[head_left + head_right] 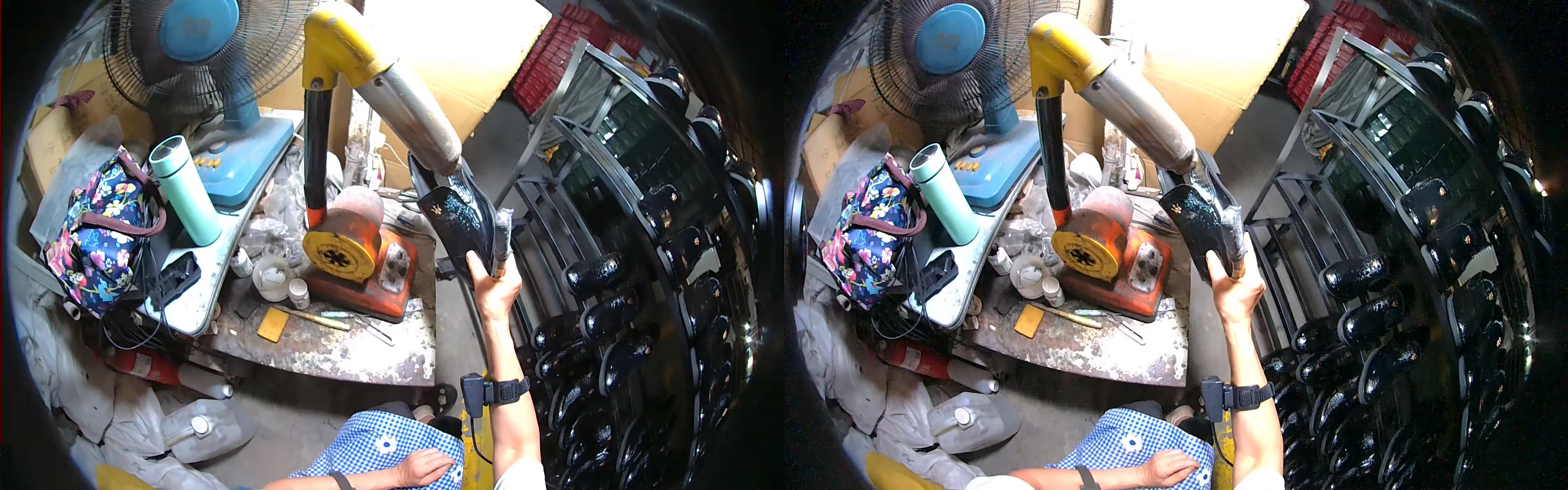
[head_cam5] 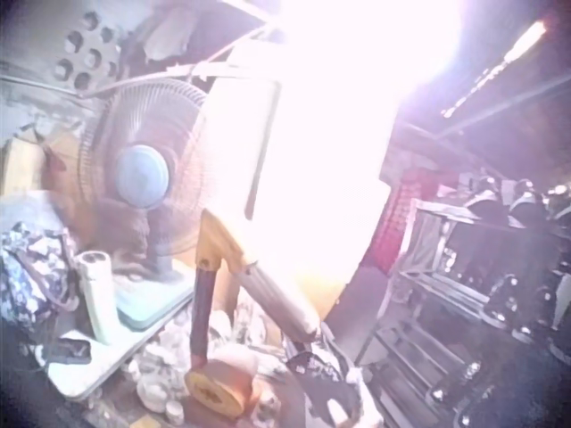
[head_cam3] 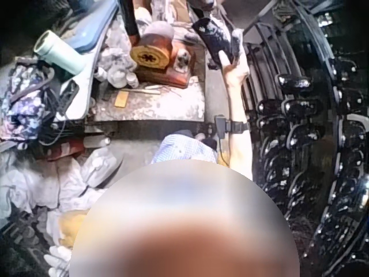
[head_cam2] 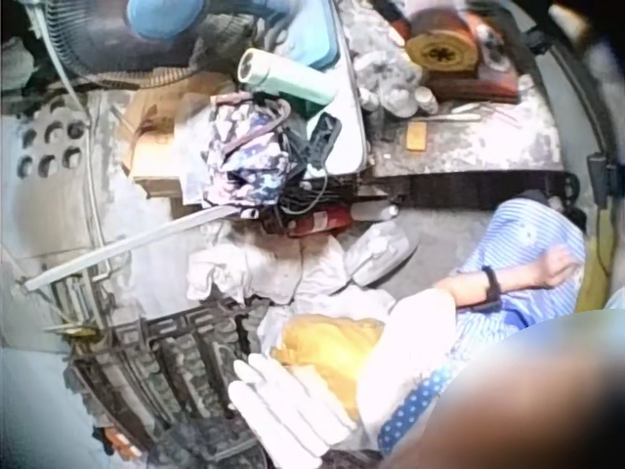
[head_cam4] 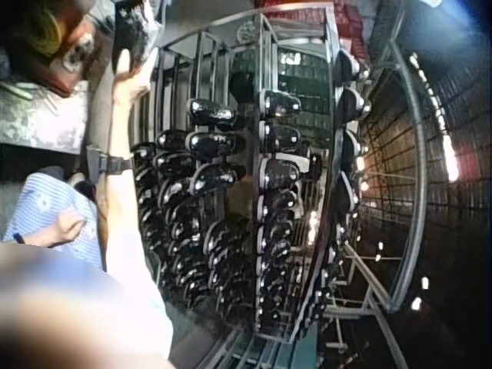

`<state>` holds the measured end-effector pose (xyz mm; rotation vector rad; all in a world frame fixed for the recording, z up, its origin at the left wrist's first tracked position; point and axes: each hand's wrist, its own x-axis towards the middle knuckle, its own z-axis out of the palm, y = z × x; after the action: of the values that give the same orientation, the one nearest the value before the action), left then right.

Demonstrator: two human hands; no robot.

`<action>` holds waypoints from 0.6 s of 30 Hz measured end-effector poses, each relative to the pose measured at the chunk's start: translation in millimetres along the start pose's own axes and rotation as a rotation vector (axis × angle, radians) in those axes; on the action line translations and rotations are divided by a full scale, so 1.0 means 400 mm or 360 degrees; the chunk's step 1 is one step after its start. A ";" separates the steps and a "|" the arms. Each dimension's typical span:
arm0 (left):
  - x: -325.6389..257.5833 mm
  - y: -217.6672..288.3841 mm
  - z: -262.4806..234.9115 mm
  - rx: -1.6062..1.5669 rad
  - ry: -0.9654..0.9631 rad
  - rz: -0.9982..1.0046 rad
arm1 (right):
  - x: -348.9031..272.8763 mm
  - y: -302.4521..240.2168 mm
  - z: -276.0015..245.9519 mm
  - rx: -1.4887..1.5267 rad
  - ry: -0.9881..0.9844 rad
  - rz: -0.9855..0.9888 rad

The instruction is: Hammering and inspecting the seams and soles of finished black leather shoes.

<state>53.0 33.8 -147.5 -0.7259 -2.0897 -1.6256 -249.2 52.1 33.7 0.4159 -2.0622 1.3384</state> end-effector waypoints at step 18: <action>0.022 0.014 -0.017 -0.0041 0.0044 0.0063 | -0.001 0.014 0.022 0.0261 0.0173 0.0178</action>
<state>49.4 29.6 -136.1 -0.7441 -2.0257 -1.6349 -255.0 46.4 26.9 0.2939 -1.9179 1.5687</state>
